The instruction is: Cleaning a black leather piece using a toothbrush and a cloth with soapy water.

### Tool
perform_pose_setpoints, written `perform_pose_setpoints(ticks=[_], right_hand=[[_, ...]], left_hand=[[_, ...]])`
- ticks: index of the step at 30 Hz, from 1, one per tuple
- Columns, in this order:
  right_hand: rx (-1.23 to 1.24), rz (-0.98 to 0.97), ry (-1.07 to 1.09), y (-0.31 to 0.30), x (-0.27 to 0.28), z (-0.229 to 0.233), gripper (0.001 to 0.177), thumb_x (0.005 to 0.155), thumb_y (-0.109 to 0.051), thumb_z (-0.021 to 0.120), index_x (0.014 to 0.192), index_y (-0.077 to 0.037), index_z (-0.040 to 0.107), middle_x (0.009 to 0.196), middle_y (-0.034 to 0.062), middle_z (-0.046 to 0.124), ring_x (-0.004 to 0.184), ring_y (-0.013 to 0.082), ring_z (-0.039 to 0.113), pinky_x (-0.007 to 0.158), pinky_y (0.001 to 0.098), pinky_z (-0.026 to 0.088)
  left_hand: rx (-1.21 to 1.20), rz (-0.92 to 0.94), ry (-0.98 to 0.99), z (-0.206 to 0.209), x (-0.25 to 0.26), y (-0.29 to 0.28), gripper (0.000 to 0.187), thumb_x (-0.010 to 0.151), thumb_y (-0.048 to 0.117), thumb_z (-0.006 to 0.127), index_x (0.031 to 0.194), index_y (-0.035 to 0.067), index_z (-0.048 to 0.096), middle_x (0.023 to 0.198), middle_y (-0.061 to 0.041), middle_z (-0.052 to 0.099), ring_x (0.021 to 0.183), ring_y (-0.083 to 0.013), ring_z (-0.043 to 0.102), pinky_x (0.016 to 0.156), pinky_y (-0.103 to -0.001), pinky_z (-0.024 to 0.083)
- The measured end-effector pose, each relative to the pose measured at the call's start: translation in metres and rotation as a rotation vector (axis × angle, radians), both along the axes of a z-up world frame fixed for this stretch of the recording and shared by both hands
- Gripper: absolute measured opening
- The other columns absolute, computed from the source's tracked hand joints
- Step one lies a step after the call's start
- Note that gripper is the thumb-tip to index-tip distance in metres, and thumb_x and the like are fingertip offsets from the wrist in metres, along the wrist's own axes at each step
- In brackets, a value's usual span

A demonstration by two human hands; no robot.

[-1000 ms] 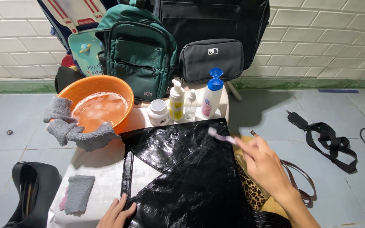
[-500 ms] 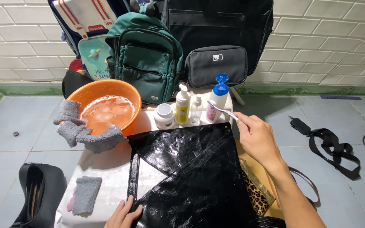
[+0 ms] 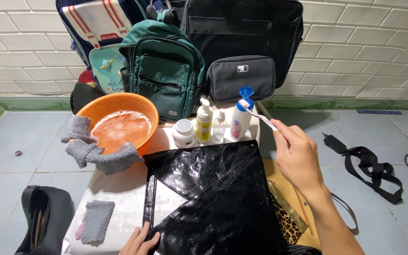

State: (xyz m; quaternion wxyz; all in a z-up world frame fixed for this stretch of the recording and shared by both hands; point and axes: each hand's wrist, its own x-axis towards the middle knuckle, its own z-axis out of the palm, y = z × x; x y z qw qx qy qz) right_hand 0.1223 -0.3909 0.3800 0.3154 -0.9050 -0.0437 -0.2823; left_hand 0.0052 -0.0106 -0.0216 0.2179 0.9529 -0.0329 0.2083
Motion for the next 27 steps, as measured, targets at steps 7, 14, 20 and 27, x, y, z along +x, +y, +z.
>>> perform_pose_setpoints(ticks=[7,14,20,27], right_hand=[[-0.078,0.117,0.103,-0.029,-0.026,-0.074,0.037,0.092,-0.003,0.06,0.127,-0.006,0.07,0.081,0.007,0.065,0.045,0.0079,0.047,0.032,0.0196,0.035],[-0.014,0.037,0.268,-0.029,-0.075,-0.084,0.035,0.087,-0.004,0.066,0.121,-0.011,0.076,0.076,0.0013,0.065,0.053,0.0104,0.051,0.047,0.0281,0.04],[-0.249,-0.247,0.566,-0.06,-0.083,-0.11,0.027,0.094,-0.029,0.058,0.111,-0.017,0.075,0.084,0.0033,0.08,0.061,0.0258,0.071,0.059,0.0397,0.053],[-0.425,-0.102,0.908,-0.088,-0.083,-0.113,0.027,0.101,-0.037,0.046,0.098,-0.033,0.073,0.056,-0.0057,0.07,0.046,0.0113,0.061,0.053,0.0299,0.048]], left_hand=[[0.031,-0.061,0.111,0.01,-0.001,0.006,0.025,0.086,0.04,0.063,0.106,0.036,0.078,0.144,-0.005,0.061,0.135,-0.0409,0.054,0.114,-0.053,0.047],[-0.008,-0.034,0.225,0.062,-0.014,-0.006,0.029,0.085,0.037,0.063,0.109,0.035,0.079,0.147,-0.002,0.059,0.143,-0.0348,0.048,0.117,-0.054,0.042],[-0.005,-0.056,0.227,0.073,-0.017,-0.008,0.033,0.086,0.035,0.062,0.114,0.035,0.077,0.149,-0.002,0.058,0.144,-0.0329,0.047,0.119,-0.053,0.04],[0.014,-0.114,0.291,0.053,-0.012,0.003,0.034,0.088,0.033,0.058,0.118,0.034,0.075,0.153,-0.005,0.052,0.147,-0.0363,0.041,0.12,-0.056,0.037]])
